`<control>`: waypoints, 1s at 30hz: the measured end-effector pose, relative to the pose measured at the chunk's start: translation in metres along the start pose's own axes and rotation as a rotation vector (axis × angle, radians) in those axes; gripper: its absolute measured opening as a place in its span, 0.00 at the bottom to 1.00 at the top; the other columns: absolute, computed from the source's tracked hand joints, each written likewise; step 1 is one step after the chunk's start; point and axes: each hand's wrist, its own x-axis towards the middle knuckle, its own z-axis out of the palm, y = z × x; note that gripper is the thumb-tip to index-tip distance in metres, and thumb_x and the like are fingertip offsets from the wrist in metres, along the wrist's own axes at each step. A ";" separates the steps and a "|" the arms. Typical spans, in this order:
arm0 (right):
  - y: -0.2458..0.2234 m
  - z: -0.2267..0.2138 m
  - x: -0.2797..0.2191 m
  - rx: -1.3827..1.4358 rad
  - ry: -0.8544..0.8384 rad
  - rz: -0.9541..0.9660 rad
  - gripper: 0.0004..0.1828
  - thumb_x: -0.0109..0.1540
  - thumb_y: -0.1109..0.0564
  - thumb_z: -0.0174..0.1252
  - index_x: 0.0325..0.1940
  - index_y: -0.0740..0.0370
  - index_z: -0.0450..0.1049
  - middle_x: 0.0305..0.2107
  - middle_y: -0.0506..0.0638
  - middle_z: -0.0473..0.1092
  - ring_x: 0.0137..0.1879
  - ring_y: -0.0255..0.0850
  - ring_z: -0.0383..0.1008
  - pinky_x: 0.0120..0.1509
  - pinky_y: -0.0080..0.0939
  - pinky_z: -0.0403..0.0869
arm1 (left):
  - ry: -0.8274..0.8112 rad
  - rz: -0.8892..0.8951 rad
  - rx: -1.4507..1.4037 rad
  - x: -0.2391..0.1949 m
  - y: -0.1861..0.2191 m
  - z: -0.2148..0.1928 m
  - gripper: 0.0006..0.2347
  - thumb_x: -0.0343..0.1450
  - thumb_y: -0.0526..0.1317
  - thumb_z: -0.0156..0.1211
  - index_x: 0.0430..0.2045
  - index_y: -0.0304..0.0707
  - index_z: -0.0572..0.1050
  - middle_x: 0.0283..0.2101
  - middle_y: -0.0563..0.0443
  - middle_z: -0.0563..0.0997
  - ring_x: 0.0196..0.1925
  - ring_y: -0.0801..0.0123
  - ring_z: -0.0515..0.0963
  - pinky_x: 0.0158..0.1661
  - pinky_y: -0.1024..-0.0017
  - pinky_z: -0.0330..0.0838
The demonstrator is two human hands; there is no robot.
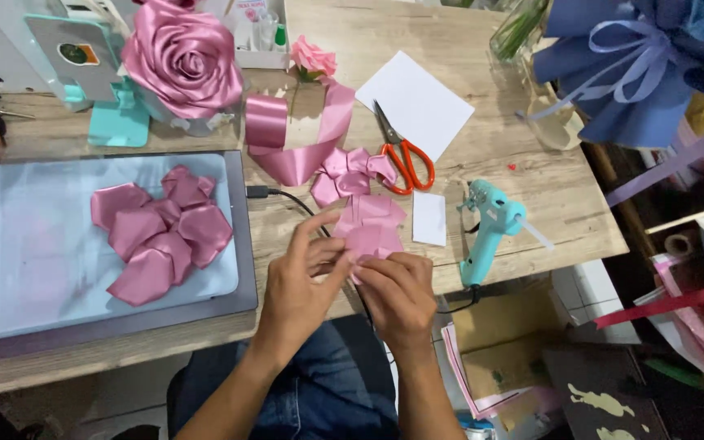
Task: The person folds pink satin ribbon pieces into petal shapes and uses a hot glue gun to attach them together. They repeatedly pick up ribbon pieces, apply glue, and press the pieces to form a layered flower structure on a wooden work surface.
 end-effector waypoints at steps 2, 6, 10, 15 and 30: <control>-0.007 -0.005 0.001 0.024 0.011 0.029 0.12 0.51 0.59 0.76 0.38 0.57 0.84 0.34 0.48 0.81 0.40 0.47 0.76 0.51 0.44 0.74 | 0.024 0.009 0.017 -0.001 -0.008 -0.001 0.19 0.70 0.28 0.62 0.54 0.27 0.66 0.41 0.24 0.83 0.41 0.43 0.88 0.41 0.61 0.84; -0.009 -0.037 -0.012 -0.104 0.102 0.298 0.04 0.64 0.60 0.62 0.40 0.63 0.77 0.37 0.52 0.76 0.44 0.46 0.77 0.54 0.42 0.74 | 0.025 0.180 0.214 -0.002 -0.001 -0.006 0.05 0.72 0.29 0.59 0.29 0.40 0.74 0.42 0.52 0.84 0.39 0.68 0.84 0.44 0.73 0.80; 0.029 -0.062 -0.015 -0.383 0.389 0.604 0.09 0.66 0.57 0.65 0.43 0.62 0.72 0.35 0.50 0.69 0.37 0.40 0.66 0.46 0.40 0.67 | -0.044 0.311 0.299 0.000 -0.006 -0.005 0.06 0.76 0.32 0.52 0.40 0.39 0.78 0.45 0.48 0.83 0.50 0.61 0.83 0.48 0.70 0.73; 0.076 -0.074 -0.005 -0.408 0.078 0.929 0.31 0.59 0.46 0.68 0.61 0.61 0.66 0.43 0.54 0.68 0.41 0.49 0.71 0.47 0.53 0.70 | -0.028 0.173 0.235 -0.001 -0.004 -0.003 0.06 0.70 0.33 0.62 0.40 0.40 0.80 0.45 0.52 0.84 0.41 0.70 0.86 0.46 0.76 0.82; 0.003 -0.049 -0.054 -0.161 -0.156 1.539 0.23 0.54 0.40 0.67 0.49 0.51 0.84 0.40 0.48 0.81 0.50 0.30 0.76 0.57 0.41 0.73 | 0.064 0.013 0.035 -0.004 -0.005 -0.010 0.11 0.69 0.33 0.65 0.45 0.42 0.81 0.52 0.55 0.83 0.48 0.73 0.86 0.48 0.79 0.82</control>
